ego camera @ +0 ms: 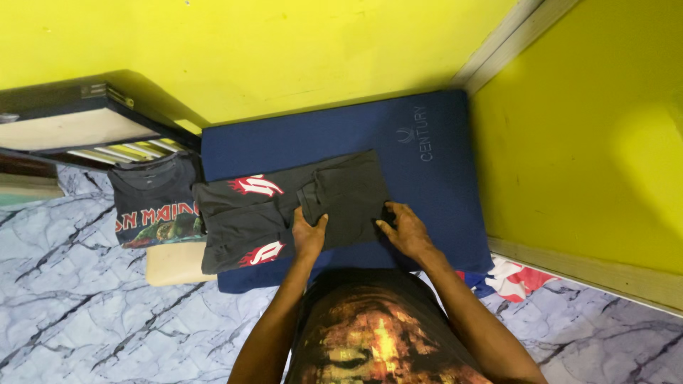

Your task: The person picks up shirts from a pile on the floor and folds them one by one on a blue mat.

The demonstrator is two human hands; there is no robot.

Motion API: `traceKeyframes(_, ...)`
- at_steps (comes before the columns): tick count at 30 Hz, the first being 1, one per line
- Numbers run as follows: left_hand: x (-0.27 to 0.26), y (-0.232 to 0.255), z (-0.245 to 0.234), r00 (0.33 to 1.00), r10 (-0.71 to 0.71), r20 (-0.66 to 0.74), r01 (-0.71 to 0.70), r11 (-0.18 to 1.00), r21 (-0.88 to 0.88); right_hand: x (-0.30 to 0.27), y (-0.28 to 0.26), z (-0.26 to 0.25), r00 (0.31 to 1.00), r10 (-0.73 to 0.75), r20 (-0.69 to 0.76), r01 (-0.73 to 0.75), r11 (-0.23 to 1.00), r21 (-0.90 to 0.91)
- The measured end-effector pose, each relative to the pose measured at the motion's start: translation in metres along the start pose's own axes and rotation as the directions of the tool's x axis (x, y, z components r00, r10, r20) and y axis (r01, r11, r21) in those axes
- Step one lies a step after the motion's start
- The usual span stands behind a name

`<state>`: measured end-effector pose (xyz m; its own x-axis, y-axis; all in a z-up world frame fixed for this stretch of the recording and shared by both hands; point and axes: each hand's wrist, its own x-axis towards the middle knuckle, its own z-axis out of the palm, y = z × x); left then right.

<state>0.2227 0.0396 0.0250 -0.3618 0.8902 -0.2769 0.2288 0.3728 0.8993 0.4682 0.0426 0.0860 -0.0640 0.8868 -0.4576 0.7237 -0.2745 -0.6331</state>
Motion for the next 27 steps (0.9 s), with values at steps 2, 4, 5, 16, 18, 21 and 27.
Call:
traceKeyframes(2,-0.006,0.013,-0.003,0.999,-0.042,-0.024,0.041,0.999,-0.01,0.001,0.004,0.005,0.995,-0.095,-0.039,0.092,0.994,-0.059)
traceKeyframes(4,-0.007,0.024,-0.003,0.906,0.379,-0.188,-0.294,0.884,0.364,0.003,0.005,0.005,0.989,-0.134,-0.069,0.127,0.988,-0.092)
traceKeyframes(5,-0.004,0.028,-0.001,0.791,0.58,-0.194,-0.402,0.732,0.549,0.005,0.003,0.004,0.989,-0.125,-0.081,0.117,0.989,-0.095)
traceKeyframes(16,0.099,0.014,0.056,0.986,0.065,-0.153,0.034,0.821,0.57,0.099,-0.011,-0.025,0.915,-0.281,-0.289,0.302,0.953,0.027)
traceKeyframes(18,0.104,-0.003,0.061,0.979,0.107,-0.176,-0.016,0.89,0.456,0.124,-0.008,-0.027,0.898,-0.345,-0.274,0.354,0.935,-0.018)
traceKeyframes(21,0.103,-0.01,0.056,0.96,0.207,-0.19,-0.139,0.938,0.316,0.153,-0.01,-0.026,0.964,-0.239,-0.115,0.243,0.97,0.026)
traceKeyframes(27,0.085,-0.028,0.041,0.971,0.161,-0.176,-0.155,0.987,0.051,0.166,-0.017,-0.033,0.98,-0.198,0.018,0.199,0.977,-0.072)
